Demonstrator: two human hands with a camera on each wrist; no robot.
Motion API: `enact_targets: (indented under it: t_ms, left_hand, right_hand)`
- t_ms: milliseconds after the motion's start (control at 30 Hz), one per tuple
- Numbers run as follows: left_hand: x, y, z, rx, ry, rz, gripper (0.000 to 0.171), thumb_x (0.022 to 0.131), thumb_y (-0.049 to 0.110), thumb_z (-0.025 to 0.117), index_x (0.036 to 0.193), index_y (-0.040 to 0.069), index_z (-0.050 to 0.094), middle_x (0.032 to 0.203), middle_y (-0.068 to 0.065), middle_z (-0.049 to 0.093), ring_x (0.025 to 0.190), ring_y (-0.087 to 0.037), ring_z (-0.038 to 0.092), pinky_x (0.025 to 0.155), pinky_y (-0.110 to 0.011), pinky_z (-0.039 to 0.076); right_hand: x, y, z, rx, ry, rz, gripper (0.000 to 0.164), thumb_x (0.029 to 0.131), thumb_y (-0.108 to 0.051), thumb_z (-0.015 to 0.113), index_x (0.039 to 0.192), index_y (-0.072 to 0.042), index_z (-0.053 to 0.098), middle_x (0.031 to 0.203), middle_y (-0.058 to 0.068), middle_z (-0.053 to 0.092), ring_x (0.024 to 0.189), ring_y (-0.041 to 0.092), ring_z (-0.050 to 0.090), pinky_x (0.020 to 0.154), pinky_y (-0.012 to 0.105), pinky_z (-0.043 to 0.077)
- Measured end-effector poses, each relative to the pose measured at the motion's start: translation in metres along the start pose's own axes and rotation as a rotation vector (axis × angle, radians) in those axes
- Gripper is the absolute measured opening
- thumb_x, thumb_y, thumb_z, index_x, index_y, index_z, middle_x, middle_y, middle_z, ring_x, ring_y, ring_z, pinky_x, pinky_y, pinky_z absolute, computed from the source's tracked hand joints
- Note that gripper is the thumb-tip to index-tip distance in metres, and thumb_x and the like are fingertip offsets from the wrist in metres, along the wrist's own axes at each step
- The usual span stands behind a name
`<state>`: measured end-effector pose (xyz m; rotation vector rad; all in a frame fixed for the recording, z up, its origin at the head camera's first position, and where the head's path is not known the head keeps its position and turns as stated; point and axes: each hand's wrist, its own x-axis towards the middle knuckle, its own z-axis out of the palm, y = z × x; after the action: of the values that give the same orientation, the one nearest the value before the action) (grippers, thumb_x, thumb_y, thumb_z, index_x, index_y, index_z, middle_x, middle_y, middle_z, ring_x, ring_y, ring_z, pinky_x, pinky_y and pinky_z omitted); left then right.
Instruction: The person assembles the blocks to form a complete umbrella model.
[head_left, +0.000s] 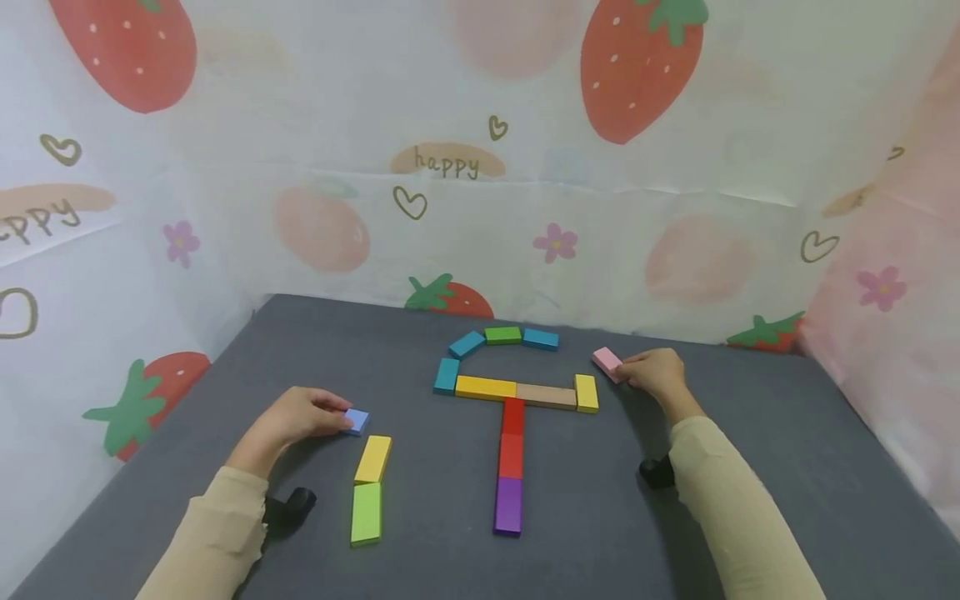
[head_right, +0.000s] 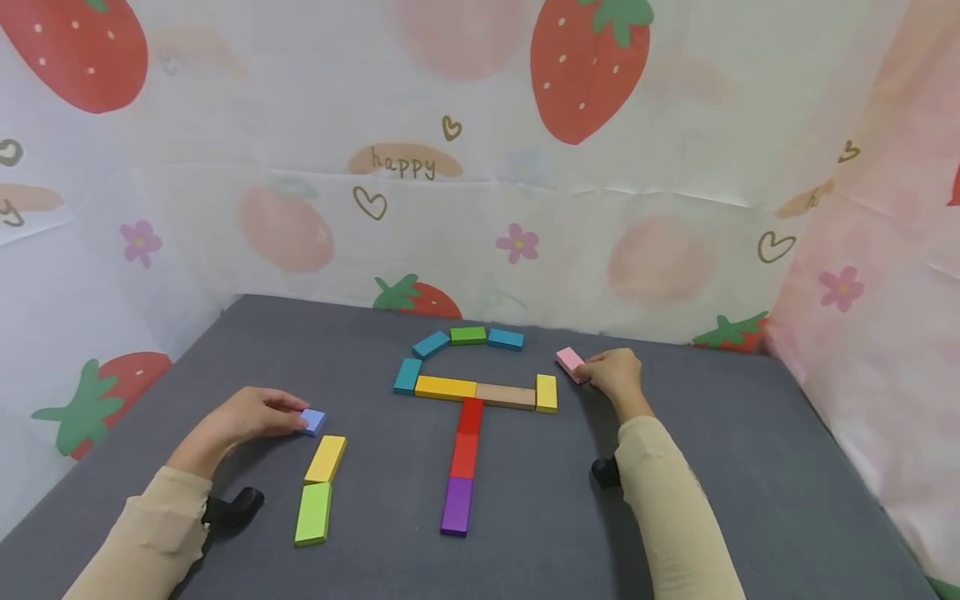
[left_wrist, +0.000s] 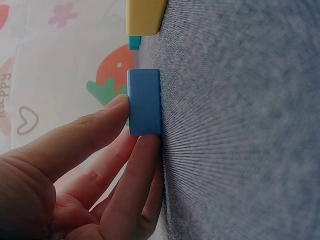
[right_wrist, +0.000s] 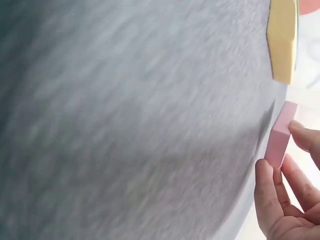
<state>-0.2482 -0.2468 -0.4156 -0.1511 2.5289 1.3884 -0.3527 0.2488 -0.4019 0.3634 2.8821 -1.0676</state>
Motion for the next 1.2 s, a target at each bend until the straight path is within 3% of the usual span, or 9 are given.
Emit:
enact_targets:
  t_ms: [133, 233, 600, 933, 1200]
  left_hand:
    - [0.001, 0.001, 0.001, -0.002, 0.004, -0.003, 0.045, 0.085, 0.015, 0.079, 0.121, -0.006, 0.065, 0.118, -0.020, 0.067, 0.091, -0.013, 0.065, 0.085, -0.032, 0.059]
    - [0.002, 0.002, 0.001, 0.000, 0.005, -0.006, 0.044, 0.085, 0.015, 0.079, 0.122, -0.006, 0.066, 0.118, -0.021, 0.067, 0.091, -0.014, 0.065, 0.086, -0.033, 0.059]
    - [0.001, 0.002, 0.001, -0.015, -0.003, 0.001, 0.043, 0.085, 0.012, 0.078, 0.120, -0.008, 0.065, 0.117, -0.021, 0.068, 0.090, -0.013, 0.066, 0.086, -0.033, 0.059]
    - [0.001, 0.000, 0.001, -0.019, 0.007, -0.012, 0.040, 0.086, 0.011, 0.077, 0.120, -0.007, 0.066, 0.117, -0.020, 0.068, 0.090, -0.013, 0.066, 0.086, -0.034, 0.059]
    - [0.000, 0.000, -0.001, -0.026, -0.002, -0.004, 0.041, 0.086, 0.010, 0.077, 0.120, -0.008, 0.065, 0.116, -0.020, 0.068, 0.090, -0.013, 0.066, 0.085, -0.034, 0.059]
  right_hand:
    - [0.003, -0.007, 0.004, 0.054, -0.008, 0.028, 0.037, 0.084, -0.024, 0.077, 0.114, -0.002, 0.074, 0.118, 0.019, 0.071, 0.065, -0.002, 0.060, 0.077, 0.026, 0.054]
    - [0.004, -0.012, 0.008, 0.070, -0.012, 0.040, 0.037, 0.082, -0.023, 0.078, 0.113, -0.002, 0.075, 0.122, 0.020, 0.069, 0.067, 0.000, 0.060, 0.077, 0.026, 0.054]
    - [0.008, -0.022, 0.021, 0.140, -0.036, 0.052, 0.034, 0.082, -0.019, 0.079, 0.110, 0.000, 0.075, 0.119, 0.020, 0.070, 0.070, 0.004, 0.064, 0.080, 0.028, 0.057]
    - [0.015, -0.028, 0.030, 0.159, -0.041, 0.061, 0.032, 0.082, -0.016, 0.079, 0.107, 0.003, 0.075, 0.113, 0.020, 0.072, 0.068, 0.005, 0.062, 0.067, 0.017, 0.055]
    - [0.014, -0.035, 0.035, 0.139, -0.047, 0.063, 0.033, 0.081, -0.019, 0.081, 0.106, 0.001, 0.076, 0.113, 0.018, 0.072, 0.075, 0.009, 0.065, 0.073, 0.023, 0.056]
